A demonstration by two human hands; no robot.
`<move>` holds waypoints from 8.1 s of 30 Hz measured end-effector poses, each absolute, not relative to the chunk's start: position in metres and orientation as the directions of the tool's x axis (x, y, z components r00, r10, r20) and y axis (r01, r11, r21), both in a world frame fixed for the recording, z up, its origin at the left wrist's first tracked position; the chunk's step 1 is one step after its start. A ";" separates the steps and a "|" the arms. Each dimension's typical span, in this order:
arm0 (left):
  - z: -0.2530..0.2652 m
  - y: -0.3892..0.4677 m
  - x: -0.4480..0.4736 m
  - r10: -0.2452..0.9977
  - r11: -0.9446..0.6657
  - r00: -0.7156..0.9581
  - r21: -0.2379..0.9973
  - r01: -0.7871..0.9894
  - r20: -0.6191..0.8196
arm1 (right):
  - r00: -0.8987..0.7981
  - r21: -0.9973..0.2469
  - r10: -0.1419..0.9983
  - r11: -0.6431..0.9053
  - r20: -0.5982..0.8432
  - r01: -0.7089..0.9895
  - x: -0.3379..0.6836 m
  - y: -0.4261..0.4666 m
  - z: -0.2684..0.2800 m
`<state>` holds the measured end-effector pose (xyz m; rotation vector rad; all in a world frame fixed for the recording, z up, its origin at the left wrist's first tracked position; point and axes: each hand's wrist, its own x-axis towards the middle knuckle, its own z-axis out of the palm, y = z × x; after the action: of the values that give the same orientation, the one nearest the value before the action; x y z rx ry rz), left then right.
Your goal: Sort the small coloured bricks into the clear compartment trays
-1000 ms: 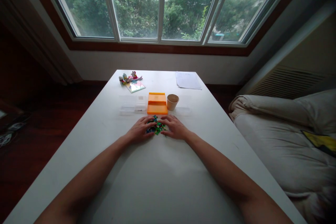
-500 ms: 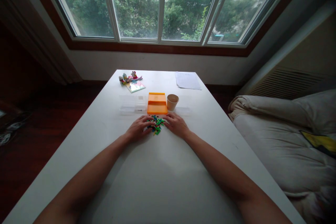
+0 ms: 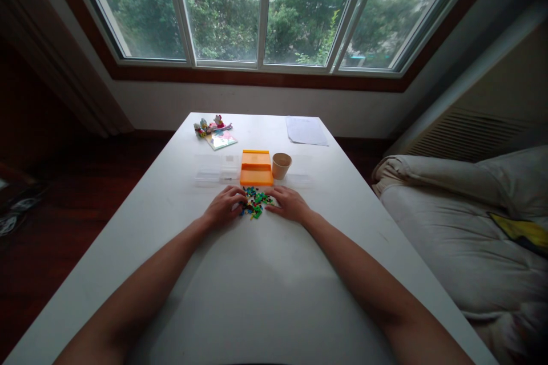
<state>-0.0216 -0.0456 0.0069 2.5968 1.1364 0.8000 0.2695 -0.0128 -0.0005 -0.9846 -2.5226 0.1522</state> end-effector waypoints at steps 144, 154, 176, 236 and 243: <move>-0.002 -0.034 -0.038 0.873 -0.450 0.286 0.424 0.786 0.396 | -0.507 -0.354 0.732 0.671 0.455 0.651 0.274 -0.005 -0.011; -0.001 -0.036 -0.033 0.814 -0.578 0.452 0.434 0.691 0.364 | -0.514 -0.375 0.725 0.682 0.458 0.628 0.273 -0.005 -0.011; -0.006 -0.036 -0.033 0.809 -0.581 0.450 0.402 0.707 0.377 | -0.592 -0.381 0.675 0.738 0.440 0.557 0.266 -0.013 -0.003; 0.005 -0.008 -0.088 0.757 -0.114 -0.258 0.510 0.853 0.601 | -0.605 -0.360 0.649 0.760 0.462 0.540 0.270 -0.011 -0.005; -0.006 -0.001 -0.100 0.747 -0.062 -0.251 0.441 0.895 0.616 | -0.611 -0.354 0.643 0.765 0.461 0.538 0.267 -0.012 -0.003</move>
<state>-0.1001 -0.0009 -0.0063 2.0200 2.2656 1.3569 0.2675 -0.0116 -0.0032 -0.8816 -2.3800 0.2410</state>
